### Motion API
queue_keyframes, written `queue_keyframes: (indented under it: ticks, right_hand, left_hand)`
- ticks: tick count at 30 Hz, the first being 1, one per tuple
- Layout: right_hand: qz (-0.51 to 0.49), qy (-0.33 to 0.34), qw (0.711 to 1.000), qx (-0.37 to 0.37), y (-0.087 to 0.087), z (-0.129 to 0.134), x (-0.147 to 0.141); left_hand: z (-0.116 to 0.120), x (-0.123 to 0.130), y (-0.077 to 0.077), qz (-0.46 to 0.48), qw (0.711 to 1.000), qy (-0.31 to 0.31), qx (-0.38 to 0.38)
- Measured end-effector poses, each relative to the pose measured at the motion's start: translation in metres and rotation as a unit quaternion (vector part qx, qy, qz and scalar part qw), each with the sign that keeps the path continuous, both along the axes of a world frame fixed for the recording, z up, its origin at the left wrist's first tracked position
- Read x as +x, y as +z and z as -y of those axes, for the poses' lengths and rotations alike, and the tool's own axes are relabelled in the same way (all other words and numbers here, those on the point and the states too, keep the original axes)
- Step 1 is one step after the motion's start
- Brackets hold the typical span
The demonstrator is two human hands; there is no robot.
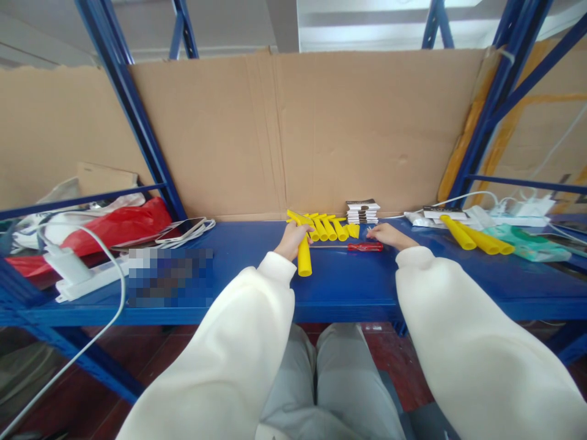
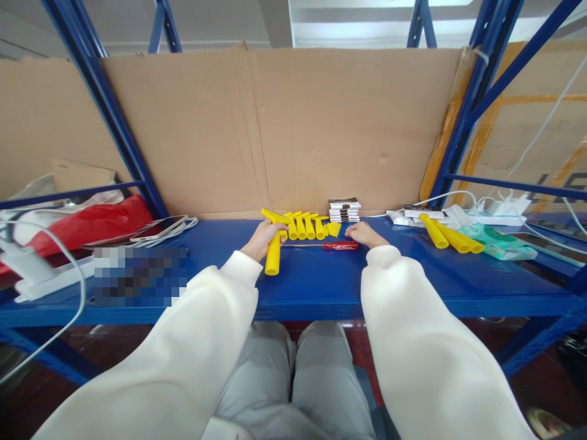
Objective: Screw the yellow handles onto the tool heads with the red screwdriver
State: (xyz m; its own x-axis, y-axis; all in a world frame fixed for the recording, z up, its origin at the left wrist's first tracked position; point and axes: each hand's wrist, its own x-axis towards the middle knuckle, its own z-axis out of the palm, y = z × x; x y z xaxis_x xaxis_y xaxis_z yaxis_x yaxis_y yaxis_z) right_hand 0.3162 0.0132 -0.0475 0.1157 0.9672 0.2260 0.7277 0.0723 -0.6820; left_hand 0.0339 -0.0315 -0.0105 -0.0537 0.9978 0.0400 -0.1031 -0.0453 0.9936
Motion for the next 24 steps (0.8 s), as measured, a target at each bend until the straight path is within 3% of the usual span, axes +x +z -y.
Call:
queue_keyframes:
  ticks: [6, 13, 20, 24]
  right_hand:
    - [0.057, -0.025, 0.997, 0.041, -0.001, -0.006, 0.007]
    - [0.014, -0.003, 1.000, 0.021, -0.006, -0.009, 0.004]
    - [0.023, -0.042, 0.996, 0.079, 0.005, -0.002, 0.003]
    - [0.035, 0.027, 0.995, 0.086, 0.013, 0.009, -0.009]
  left_hand:
    - [0.000, 0.000, -0.001, 0.006, 1.000, 0.007, 0.001]
    - [0.004, 0.001, 0.003, 0.000, 1.000, 0.002, -0.007]
    - [0.003, 0.002, 0.000, -0.027, 0.999, 0.040, 0.020]
    - [-0.004, 0.000, -0.007, -0.026, 0.996, 0.075, 0.039]
